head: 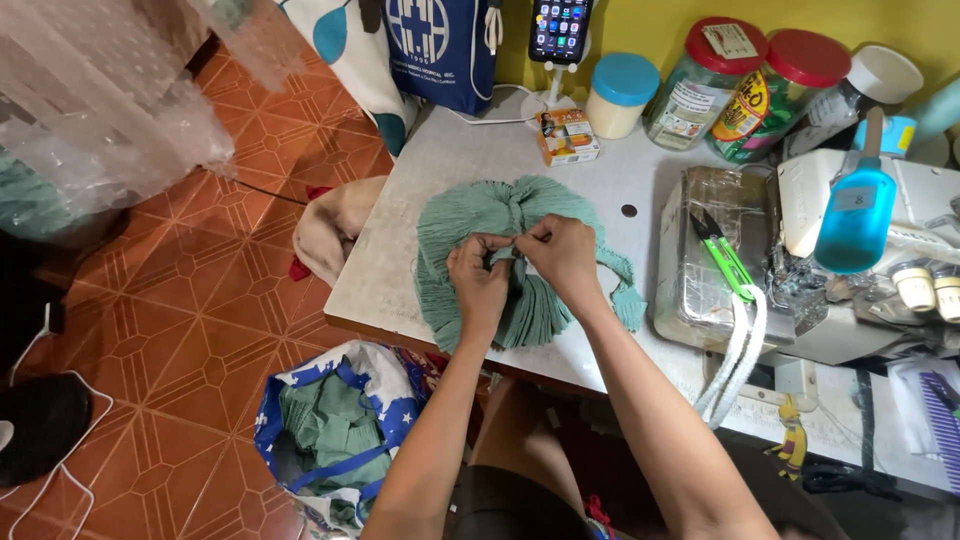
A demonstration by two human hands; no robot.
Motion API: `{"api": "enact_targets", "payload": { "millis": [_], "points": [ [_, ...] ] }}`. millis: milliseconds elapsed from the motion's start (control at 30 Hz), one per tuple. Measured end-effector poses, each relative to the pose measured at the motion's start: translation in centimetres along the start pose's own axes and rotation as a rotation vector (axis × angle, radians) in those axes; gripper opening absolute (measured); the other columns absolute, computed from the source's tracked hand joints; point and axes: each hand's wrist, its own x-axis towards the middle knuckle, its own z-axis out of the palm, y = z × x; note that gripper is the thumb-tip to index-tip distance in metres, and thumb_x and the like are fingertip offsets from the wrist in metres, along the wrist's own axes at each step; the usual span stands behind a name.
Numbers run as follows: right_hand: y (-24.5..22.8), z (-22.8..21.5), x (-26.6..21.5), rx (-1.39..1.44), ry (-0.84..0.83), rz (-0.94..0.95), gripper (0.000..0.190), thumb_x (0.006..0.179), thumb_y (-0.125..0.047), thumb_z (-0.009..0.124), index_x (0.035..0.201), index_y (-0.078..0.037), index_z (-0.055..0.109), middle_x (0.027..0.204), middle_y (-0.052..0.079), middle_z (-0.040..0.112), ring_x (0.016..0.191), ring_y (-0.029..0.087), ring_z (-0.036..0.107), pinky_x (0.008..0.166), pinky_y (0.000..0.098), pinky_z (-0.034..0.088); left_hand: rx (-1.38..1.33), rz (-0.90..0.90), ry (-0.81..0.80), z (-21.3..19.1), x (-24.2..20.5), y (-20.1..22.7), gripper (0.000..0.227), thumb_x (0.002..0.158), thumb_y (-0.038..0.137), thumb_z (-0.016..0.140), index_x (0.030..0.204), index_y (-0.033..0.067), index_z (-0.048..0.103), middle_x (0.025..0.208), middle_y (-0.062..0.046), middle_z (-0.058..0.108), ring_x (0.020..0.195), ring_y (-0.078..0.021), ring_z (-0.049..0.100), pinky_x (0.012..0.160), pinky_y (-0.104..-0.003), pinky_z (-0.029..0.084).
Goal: The person is folding and cutting green fabric strips at a sewing workbench to create organized bundles.
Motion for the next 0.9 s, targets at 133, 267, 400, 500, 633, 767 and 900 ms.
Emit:
{"api": "enact_targets", "payload": {
  "millis": [133, 267, 400, 500, 633, 767, 900],
  "points": [
    [-0.8, -1.2, -1.2, 0.066, -0.025, -0.060, 0.011, 0.077, -0.011, 0.065, 0.082, -0.006, 0.074, 0.059, 0.010, 0.067, 0.060, 0.021, 0.068, 0.056, 0.0339, 0.054, -0.143, -0.104, -0.042, 0.2, 0.8, -0.8, 0.020, 0.080, -0.006, 0.066, 0.094, 0.0083, 0.067, 0.084, -0.008, 0.071, 0.082, -0.0188, 0.067, 0.084, -0.035, 0.045],
    [-2.3, -2.7, -2.3, 0.121, 0.034, -0.290, 0.014, 0.084, 0.004, 0.065, 0.093, -0.001, 0.075, 0.073, 0.016, 0.070, 0.070, 0.026, 0.070, 0.058, 0.0331, 0.056, -0.241, -0.172, -0.088, 0.3, 1.4, -1.8, 0.015, 0.088, 0.001, 0.067, 0.101, 0.0068, 0.070, 0.091, -0.012, 0.073, 0.090, -0.0198, 0.068, 0.084, -0.038, 0.051],
    [-3.6, -3.4, -2.1, -0.028, 0.023, -0.521, 0.015, 0.088, 0.005, 0.064, 0.098, -0.002, 0.074, 0.084, 0.013, 0.070, 0.077, 0.028, 0.070, 0.062, 0.0337, 0.057, -0.242, -0.172, -0.087, 0.5, 1.5, -1.9, 0.015, 0.089, 0.001, 0.066, 0.102, 0.0067, 0.070, 0.094, -0.013, 0.073, 0.095, -0.0203, 0.068, 0.085, -0.039, 0.052],
    [-4.7, -3.9, -2.0, -0.191, -0.012, -0.671, 0.014, 0.091, 0.003, 0.063, 0.099, -0.001, 0.073, 0.088, 0.012, 0.070, 0.079, 0.028, 0.069, 0.064, 0.0343, 0.057, -0.264, -0.163, -0.088, 0.3, 1.5, -1.7, 0.017, 0.091, 0.000, 0.063, 0.106, 0.0044, 0.068, 0.098, -0.017, 0.072, 0.098, -0.0251, 0.067, 0.086, -0.042, 0.052],
    [-5.1, -4.3, -1.4, -0.454, -0.003, -0.881, 0.012, 0.088, 0.001, 0.065, 0.095, -0.004, 0.073, 0.091, 0.008, 0.068, 0.086, 0.024, 0.067, 0.067, 0.0317, 0.055, -0.277, -0.116, -0.092, 0.3, 1.3, -2.0, 0.020, 0.090, -0.002, 0.063, 0.109, 0.0037, 0.066, 0.103, -0.017, 0.071, 0.104, -0.0258, 0.065, 0.088, -0.044, 0.052],
    [-5.1, -4.4, -0.7, -0.710, -0.156, -0.964, 0.011, 0.089, 0.001, 0.063, 0.089, -0.005, 0.072, 0.085, 0.006, 0.067, 0.083, 0.018, 0.066, 0.066, 0.0262, 0.054, -0.311, -0.084, -0.092, 0.3, 1.3, -1.9, 0.021, 0.091, -0.003, 0.062, 0.112, 0.0018, 0.063, 0.107, -0.018, 0.070, 0.108, -0.0275, 0.064, 0.090, -0.046, 0.051],
    [-5.2, -4.8, -0.6, -0.804, -0.208, -1.042, 0.010, 0.087, 0.002, 0.063, 0.087, -0.005, 0.070, 0.084, 0.007, 0.067, 0.084, 0.019, 0.065, 0.066, 0.0256, 0.054, -0.330, -0.078, -0.089, 0.2, 1.3, -2.0, 0.021, 0.092, -0.002, 0.062, 0.113, 0.0002, 0.062, 0.108, -0.020, 0.069, 0.109, -0.0292, 0.063, 0.090, -0.047, 0.051]
  ]
}}
